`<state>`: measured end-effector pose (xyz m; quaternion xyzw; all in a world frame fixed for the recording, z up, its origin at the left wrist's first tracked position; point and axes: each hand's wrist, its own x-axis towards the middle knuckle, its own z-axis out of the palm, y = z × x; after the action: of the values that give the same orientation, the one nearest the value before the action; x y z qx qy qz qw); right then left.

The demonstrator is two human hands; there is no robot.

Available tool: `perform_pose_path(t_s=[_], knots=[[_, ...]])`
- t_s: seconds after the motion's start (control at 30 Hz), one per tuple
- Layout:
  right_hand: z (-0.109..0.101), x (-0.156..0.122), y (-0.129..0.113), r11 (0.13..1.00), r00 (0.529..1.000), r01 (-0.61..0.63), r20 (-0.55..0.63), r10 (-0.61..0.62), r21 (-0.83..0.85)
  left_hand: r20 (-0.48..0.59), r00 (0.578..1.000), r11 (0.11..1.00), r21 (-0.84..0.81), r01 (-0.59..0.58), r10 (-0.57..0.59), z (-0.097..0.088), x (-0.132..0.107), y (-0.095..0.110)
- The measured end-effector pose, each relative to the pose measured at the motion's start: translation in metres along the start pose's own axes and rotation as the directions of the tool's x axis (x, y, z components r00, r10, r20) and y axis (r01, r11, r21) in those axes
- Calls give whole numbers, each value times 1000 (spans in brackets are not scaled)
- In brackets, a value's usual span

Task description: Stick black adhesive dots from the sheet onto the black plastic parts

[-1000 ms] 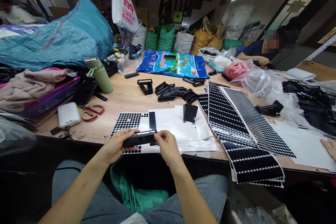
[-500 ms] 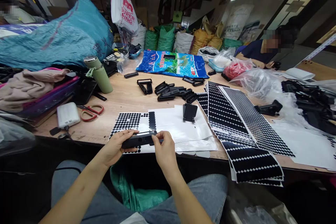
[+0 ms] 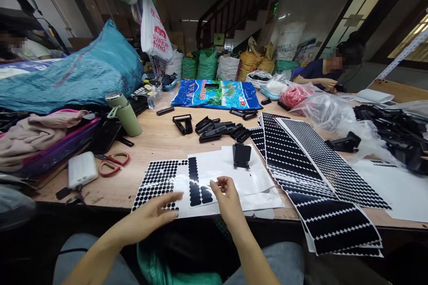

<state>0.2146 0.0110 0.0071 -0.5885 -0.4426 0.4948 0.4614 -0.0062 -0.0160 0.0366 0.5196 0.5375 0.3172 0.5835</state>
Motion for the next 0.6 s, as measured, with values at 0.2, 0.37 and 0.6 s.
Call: perform_pose_path(t_s=[0.2,0.37,0.6], knots=[[-2,1,6,990,994,71,87,-61,-124,-343,861,696,718,-17,376,-18,166,36],[-4,-9,13,983,995,25,101,-6,-183,-357,862,653,756,41,359,-34,264,47],[-9,12,12,950,986,84,162,-36,-300,-515,805,636,734,237,294,-76,262,12]])
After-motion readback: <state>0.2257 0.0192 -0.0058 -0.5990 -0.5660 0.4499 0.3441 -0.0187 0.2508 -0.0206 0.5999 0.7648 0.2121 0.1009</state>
